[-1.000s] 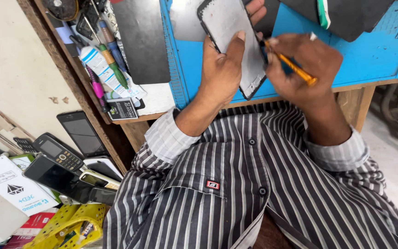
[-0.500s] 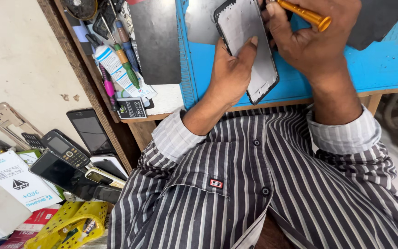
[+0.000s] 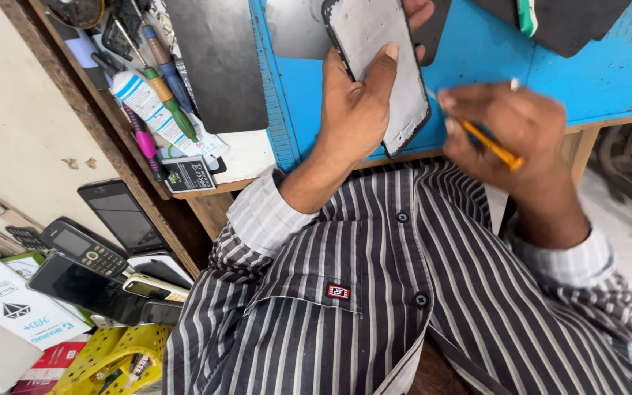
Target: The person scrapes adhesive residue from the edges of a white smartphone frame using a small metal tool, then brushes the surface with a toothbrush. The person repeats scraping and brushing along the frame edges and corners.
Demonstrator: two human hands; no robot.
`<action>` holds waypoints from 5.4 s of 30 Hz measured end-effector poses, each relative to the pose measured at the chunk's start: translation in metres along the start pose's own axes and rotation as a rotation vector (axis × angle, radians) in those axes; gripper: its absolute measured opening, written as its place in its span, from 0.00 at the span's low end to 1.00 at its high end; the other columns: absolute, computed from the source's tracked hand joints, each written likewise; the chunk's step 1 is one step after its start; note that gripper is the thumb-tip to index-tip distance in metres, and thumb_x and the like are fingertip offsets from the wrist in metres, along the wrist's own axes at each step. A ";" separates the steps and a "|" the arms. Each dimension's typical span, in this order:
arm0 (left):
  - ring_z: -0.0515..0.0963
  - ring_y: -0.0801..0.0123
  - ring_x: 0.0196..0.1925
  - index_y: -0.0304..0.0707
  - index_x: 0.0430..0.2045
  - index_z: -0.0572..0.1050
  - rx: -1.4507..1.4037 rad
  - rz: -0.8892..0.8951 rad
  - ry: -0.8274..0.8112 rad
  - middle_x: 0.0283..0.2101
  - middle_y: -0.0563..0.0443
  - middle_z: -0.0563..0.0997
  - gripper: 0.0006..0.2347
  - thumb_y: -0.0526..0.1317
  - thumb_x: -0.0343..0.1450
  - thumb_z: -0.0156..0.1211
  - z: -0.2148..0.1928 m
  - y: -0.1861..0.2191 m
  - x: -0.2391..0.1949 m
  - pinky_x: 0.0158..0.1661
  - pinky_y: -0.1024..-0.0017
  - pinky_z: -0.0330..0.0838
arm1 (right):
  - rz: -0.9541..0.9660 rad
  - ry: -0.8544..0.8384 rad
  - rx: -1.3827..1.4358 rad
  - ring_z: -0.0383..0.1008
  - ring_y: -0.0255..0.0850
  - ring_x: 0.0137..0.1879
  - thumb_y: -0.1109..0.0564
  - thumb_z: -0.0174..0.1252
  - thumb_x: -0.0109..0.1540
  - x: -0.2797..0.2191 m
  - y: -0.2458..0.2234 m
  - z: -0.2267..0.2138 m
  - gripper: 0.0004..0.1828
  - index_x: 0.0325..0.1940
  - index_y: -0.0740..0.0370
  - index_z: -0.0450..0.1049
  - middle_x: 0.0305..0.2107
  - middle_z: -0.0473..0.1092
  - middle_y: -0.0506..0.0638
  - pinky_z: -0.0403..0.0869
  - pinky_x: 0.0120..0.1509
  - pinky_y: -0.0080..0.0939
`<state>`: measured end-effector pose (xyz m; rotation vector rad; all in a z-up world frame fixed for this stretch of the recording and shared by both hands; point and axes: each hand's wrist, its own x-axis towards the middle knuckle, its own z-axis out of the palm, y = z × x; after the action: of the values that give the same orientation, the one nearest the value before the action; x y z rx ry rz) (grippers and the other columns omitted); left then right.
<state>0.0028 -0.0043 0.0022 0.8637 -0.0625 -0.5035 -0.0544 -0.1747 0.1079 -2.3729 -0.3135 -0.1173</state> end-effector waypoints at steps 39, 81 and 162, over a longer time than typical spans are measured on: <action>0.79 0.70 0.51 0.30 0.59 0.71 0.241 0.290 -0.078 0.53 0.45 0.79 0.17 0.46 0.85 0.43 0.007 0.032 -0.002 0.53 0.73 0.77 | 0.122 0.207 0.203 0.84 0.46 0.45 0.69 0.66 0.67 -0.031 0.022 0.042 0.07 0.44 0.70 0.74 0.41 0.78 0.61 0.83 0.46 0.38; 0.75 0.72 0.57 0.36 0.69 0.61 0.068 0.275 -0.242 0.60 0.50 0.72 0.49 0.75 0.59 0.47 -0.005 0.014 -0.002 0.59 0.72 0.72 | 0.157 0.108 0.266 0.83 0.42 0.40 0.67 0.62 0.73 -0.010 0.009 0.032 0.07 0.45 0.73 0.69 0.39 0.78 0.62 0.80 0.43 0.33; 0.82 0.64 0.52 0.24 0.58 0.73 -0.652 -0.433 -0.139 0.55 0.39 0.79 0.19 0.46 0.87 0.44 -0.046 0.009 0.011 0.56 0.66 0.76 | -0.199 0.114 -0.145 0.75 0.41 0.42 0.59 0.68 0.65 0.039 -0.014 0.023 0.05 0.44 0.60 0.82 0.38 0.80 0.48 0.65 0.58 0.45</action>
<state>0.0279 0.0282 -0.0227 0.1943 0.1598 -0.9250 -0.0200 -0.1415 0.1068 -2.4609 -0.4999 -0.3790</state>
